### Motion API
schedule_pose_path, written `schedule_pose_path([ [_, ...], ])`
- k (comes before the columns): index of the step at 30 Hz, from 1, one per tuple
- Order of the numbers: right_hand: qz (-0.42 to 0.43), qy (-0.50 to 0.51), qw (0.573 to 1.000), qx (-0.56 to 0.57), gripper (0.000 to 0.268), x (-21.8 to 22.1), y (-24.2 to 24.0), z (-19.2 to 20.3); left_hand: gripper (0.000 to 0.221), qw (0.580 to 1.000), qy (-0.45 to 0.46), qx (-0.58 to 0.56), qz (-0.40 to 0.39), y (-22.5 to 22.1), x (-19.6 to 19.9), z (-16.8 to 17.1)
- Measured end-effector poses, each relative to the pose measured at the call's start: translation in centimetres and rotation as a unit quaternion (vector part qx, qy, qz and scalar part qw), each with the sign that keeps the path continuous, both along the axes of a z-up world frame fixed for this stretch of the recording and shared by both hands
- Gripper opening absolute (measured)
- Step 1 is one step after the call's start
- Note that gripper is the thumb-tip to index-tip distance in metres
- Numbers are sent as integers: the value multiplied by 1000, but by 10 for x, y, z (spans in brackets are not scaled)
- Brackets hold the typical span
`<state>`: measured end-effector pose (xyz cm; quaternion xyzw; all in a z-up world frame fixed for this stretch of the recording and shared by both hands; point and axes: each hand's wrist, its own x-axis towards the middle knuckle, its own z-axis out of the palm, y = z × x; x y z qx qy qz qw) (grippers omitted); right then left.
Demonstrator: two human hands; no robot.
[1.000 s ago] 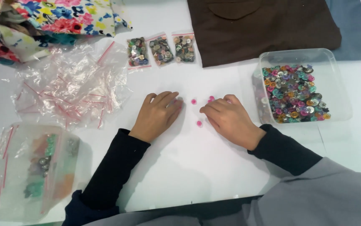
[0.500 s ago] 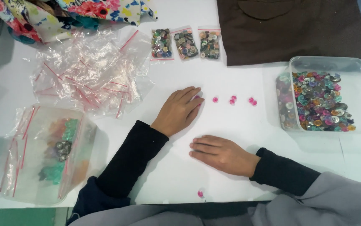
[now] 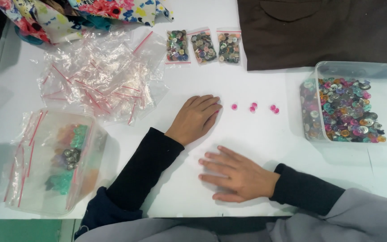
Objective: Sorting various colored buttons from a container and placing them into small plastic bags.
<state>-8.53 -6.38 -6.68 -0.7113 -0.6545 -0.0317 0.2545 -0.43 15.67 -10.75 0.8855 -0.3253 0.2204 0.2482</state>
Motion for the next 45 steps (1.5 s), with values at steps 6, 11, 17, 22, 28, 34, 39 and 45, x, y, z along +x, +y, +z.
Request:
schedule_pose_path([
  [6, -182, -126, 975, 23, 43, 25, 9, -41, 26, 991, 100, 83, 30, 0, 0, 4],
  [11, -337, -68, 931, -125, 46, 67, -2, -16, 30, 991, 104, 74, 48, -1, -2, 7],
  [17, -347, -30, 918, -187, 46, 72, -3, -16, 31, 990, 104, 79, 44, -2, -5, 17],
  [22, -341, -50, 924, -168, 44, 65, -9, 6, 32, 994, 79, 60, 33, -6, -6, 17],
  [28, -367, -114, 923, 1, 37, 45, -55, 65, 38, 999, -25, 36, -2, -42, -6, 55],
  [34, -451, -144, 881, -13, 23, 79, -153, 83, 38, 993, -96, -31, -56, -128, 4, 104],
  [39, -413, 59, 902, -114, 35, 112, -196, 72, 11, 995, -55, 81, -13, -212, 30, 102],
  [45, -446, -13, 881, -159, 12, 131, -217, 18, 5, 988, -6, 153, 35, -270, 58, 63],
])
